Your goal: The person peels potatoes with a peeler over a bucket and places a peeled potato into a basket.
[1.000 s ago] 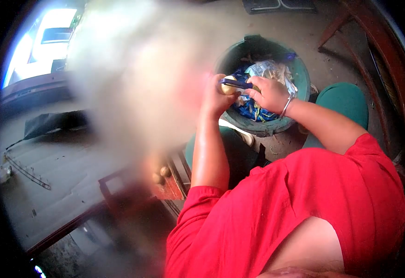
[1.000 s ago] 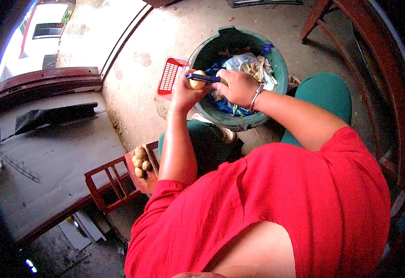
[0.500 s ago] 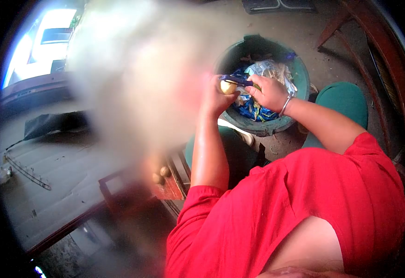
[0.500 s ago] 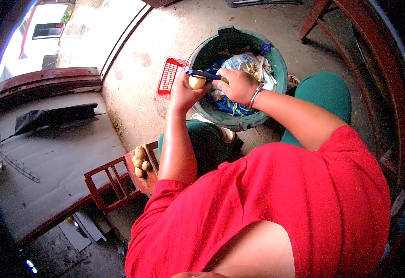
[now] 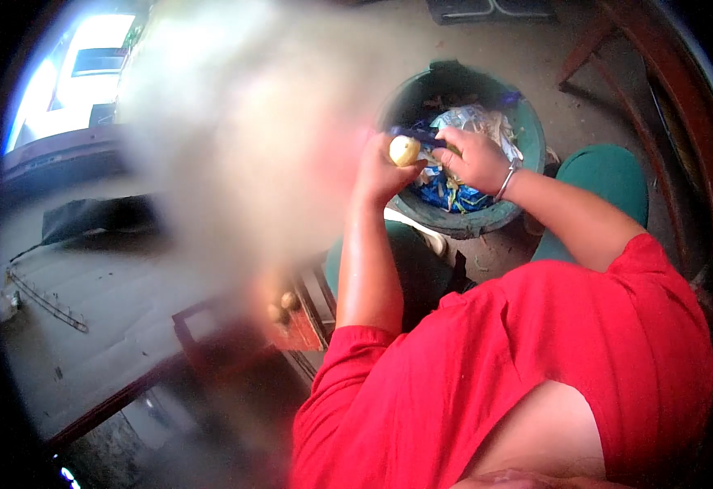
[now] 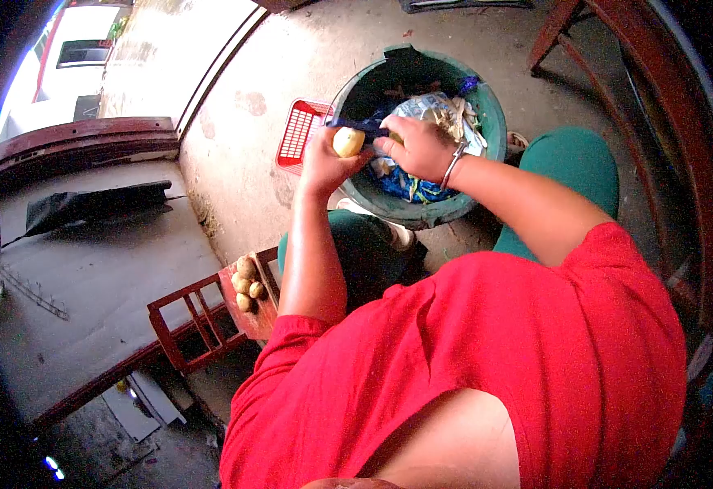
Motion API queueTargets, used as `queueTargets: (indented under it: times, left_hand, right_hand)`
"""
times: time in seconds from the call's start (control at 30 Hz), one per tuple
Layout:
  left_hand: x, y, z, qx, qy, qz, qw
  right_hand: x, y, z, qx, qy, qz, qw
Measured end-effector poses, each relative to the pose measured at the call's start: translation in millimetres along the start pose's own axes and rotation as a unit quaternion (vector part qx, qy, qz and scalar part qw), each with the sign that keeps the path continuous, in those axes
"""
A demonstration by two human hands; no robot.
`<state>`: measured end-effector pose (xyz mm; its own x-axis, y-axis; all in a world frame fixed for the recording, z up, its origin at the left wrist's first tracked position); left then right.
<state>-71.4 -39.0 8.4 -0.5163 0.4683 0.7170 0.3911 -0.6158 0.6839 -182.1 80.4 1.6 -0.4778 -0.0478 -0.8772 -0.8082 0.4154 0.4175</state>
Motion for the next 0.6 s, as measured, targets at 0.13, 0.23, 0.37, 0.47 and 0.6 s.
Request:
queueTargets:
  times: [0.13, 0.23, 0.37, 0.47, 0.6]
  left_hand:
    - [-6, -6, -1, -0.013, 0.036, 0.099, 0.994]
    - [13, 7, 5, 0.039, 0.015, 0.014, 0.999]
    - [11, 10, 3, 0.065, 0.018, -0.048, 0.997]
    - [5, 8, 3, 0.084, 0.008, -0.036, 0.996]
    - [6, 10, 2, 0.090, -0.007, -0.079, 0.993]
  right_hand:
    - [-2, -7, 4, -0.027, -0.010, 0.038, 0.999]
    - [-2, -9, 4, -0.036, -0.014, 0.048, 0.998]
    - [3, -10, 4, -0.037, -0.025, 0.068, 0.997]
    - [3, -8, 3, -0.037, -0.042, 0.071, 0.996]
    - [3, -5, 2, -0.031, -0.034, 0.087, 0.995]
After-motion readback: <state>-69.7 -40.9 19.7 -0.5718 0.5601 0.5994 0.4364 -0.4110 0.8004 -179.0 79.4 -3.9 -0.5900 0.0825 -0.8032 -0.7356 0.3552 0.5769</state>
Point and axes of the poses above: each hand's wrist, its own z-axis away from the middle knuckle, its own y-axis out of the back of the hand, x = y × z, the point moved 7 cm from there along -z, towards the middle knuckle, and after that the axes turned 2 degrees about -z, right-handed, at the moved point
